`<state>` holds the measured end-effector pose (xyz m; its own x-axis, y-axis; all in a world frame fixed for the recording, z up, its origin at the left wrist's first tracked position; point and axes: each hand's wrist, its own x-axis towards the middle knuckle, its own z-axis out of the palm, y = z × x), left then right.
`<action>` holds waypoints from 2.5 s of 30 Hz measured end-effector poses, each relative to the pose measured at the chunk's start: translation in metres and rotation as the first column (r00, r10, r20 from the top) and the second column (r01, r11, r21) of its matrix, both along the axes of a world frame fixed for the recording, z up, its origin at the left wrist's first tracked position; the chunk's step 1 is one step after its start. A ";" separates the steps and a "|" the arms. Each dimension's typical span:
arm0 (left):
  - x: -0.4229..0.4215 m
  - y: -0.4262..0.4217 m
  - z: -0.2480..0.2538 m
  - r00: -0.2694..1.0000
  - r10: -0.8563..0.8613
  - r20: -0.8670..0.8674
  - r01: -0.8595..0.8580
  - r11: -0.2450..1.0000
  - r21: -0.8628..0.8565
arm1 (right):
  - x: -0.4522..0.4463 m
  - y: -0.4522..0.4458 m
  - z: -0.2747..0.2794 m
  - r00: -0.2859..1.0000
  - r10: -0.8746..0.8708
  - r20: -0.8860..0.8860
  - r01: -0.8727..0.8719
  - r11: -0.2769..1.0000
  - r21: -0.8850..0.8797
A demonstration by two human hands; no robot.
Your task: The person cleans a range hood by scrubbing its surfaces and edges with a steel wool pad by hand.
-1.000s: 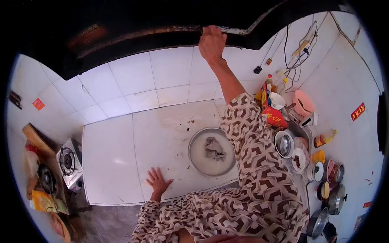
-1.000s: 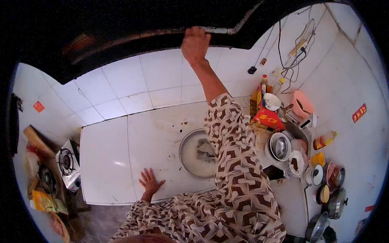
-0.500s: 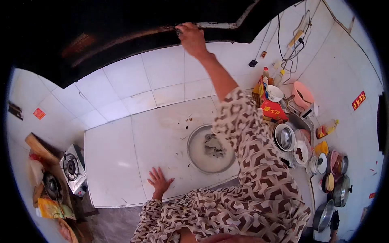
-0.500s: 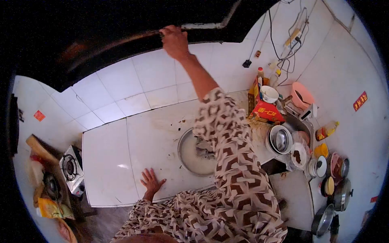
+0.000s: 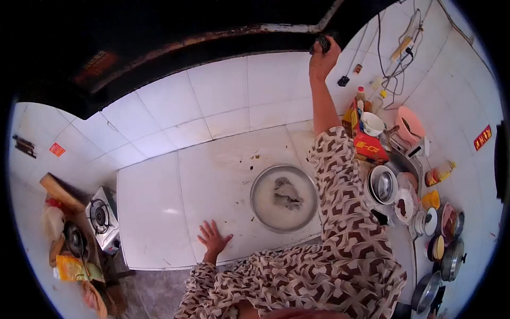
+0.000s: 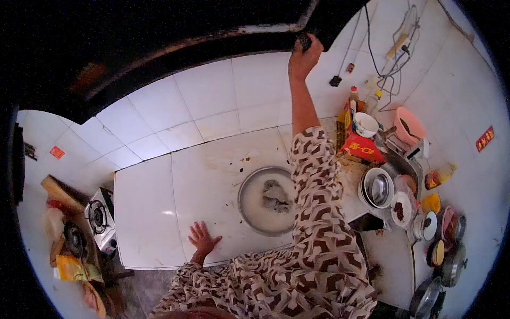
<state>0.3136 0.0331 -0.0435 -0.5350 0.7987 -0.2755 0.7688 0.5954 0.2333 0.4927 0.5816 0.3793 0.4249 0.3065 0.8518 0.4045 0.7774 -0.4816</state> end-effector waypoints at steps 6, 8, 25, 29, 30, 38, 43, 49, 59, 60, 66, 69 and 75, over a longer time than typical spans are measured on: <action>0.001 0.006 0.005 1.000 0.013 0.018 -0.012 0.999 -0.047 | -0.109 -0.053 -0.036 0.957 0.270 0.105 -0.279 0.957 0.080; 0.004 0.004 0.009 1.000 0.009 0.019 -0.009 0.999 -0.045 | -0.112 -0.060 -0.036 0.919 0.241 0.312 -0.285 0.953 0.101; 0.006 0.012 0.009 0.998 0.051 0.032 -0.048 0.996 -0.078 | -0.056 -0.016 -0.004 0.918 0.299 -0.261 -0.276 0.953 0.122; 0.002 0.010 0.008 0.996 0.064 0.059 -0.058 0.994 -0.092 | -0.121 -0.045 -0.009 0.961 0.263 -0.083 -0.233 0.935 0.269; 0.002 0.008 0.008 0.997 0.056 0.060 -0.050 0.995 -0.087 | -0.148 -0.063 -0.020 0.960 0.258 0.109 -0.277 0.932 0.232; 0.004 0.008 0.013 0.999 0.032 0.033 -0.030 0.998 -0.048 | -0.098 -0.044 -0.004 0.916 0.291 -0.277 -0.281 0.957 0.076; -0.001 0.009 0.011 0.999 0.041 0.030 -0.040 0.998 -0.055 | -0.147 -0.071 -0.007 0.967 0.103 0.235 -0.160 0.958 0.239; 0.003 0.007 0.010 0.999 0.035 0.037 -0.035 0.999 0.003 | -0.061 -0.026 0.020 0.799 -0.247 0.548 0.062 0.941 0.333; 0.005 0.005 -0.003 1.000 0.016 -0.006 -0.016 0.994 0.106 | -0.107 -0.064 0.027 0.812 -0.305 0.498 0.231 0.951 0.206; 0.007 0.005 -0.003 1.000 0.011 0.015 -0.013 0.994 0.106 | -0.112 -0.068 0.028 0.817 -0.277 0.507 0.229 0.961 0.157; 0.006 0.009 -0.002 1.000 -0.020 0.020 0.018 0.992 0.125 | -0.147 -0.096 0.031 0.853 -0.131 0.505 0.132 0.991 0.035; 0.006 0.009 -0.001 0.999 -0.046 0.011 0.045 0.990 0.131 | -0.174 -0.120 0.030 0.842 -0.111 0.529 0.103 0.994 0.044; 0.004 0.008 -0.005 0.998 -0.063 -0.005 0.063 0.991 0.120 | -0.158 -0.102 0.036 0.631 -0.219 0.744 -0.090 0.932 0.351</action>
